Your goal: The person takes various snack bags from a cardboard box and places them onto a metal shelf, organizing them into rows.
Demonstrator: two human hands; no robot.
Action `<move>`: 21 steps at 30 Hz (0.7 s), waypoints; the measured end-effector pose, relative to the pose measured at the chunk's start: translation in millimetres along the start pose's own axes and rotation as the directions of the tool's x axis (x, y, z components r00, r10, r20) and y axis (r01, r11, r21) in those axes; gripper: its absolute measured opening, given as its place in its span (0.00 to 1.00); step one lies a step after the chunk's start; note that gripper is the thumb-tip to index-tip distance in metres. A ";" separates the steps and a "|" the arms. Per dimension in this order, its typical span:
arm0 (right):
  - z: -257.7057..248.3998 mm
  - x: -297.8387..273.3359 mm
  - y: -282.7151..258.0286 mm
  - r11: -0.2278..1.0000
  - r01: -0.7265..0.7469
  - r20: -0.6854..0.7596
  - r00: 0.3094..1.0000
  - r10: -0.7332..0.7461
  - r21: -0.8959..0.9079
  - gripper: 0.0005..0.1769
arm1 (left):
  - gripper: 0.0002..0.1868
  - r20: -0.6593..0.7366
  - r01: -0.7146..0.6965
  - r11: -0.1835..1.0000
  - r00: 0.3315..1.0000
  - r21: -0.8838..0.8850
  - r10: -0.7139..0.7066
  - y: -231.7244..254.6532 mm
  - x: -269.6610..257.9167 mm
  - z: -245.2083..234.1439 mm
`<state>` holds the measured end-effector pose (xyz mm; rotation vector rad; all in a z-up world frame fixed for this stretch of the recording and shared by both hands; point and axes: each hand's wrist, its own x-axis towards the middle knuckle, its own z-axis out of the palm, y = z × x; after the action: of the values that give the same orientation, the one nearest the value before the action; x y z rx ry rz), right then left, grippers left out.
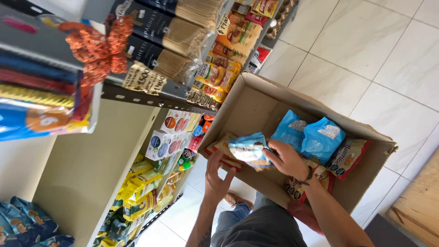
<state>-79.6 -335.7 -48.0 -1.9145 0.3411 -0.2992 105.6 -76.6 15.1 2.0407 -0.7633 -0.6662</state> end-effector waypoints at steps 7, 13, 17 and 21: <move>5.8 -32.1 -51.2 0.985 -0.004 -0.075 0.997 0.017 0.172 0.25 | 0.27 0.085 -0.049 0.972 0.994 -0.228 0.070 8.7 20.8 -5.0; -3.3 -40.8 -76.6 0.970 -0.015 -0.179 0.982 0.059 0.241 0.24 | 0.13 0.143 -0.015 0.981 0.989 -0.195 0.044 43.2 22.2 -25.8; -5.4 -58.0 -62.1 0.944 -0.065 -0.179 0.975 0.128 0.323 0.12 | 0.16 0.168 -0.030 0.982 0.984 -0.189 0.062 70.7 31.8 -21.7; -14.0 -66.4 -64.8 0.823 -0.241 0.022 0.963 0.268 0.514 0.33 | 0.14 0.184 -0.107 0.931 0.966 -0.349 0.180 102.8 45.9 -13.0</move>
<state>-140.1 -300.6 14.5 -1.3159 0.4939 -0.2314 117.4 -150.7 100.2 1.6026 -0.8500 -0.8763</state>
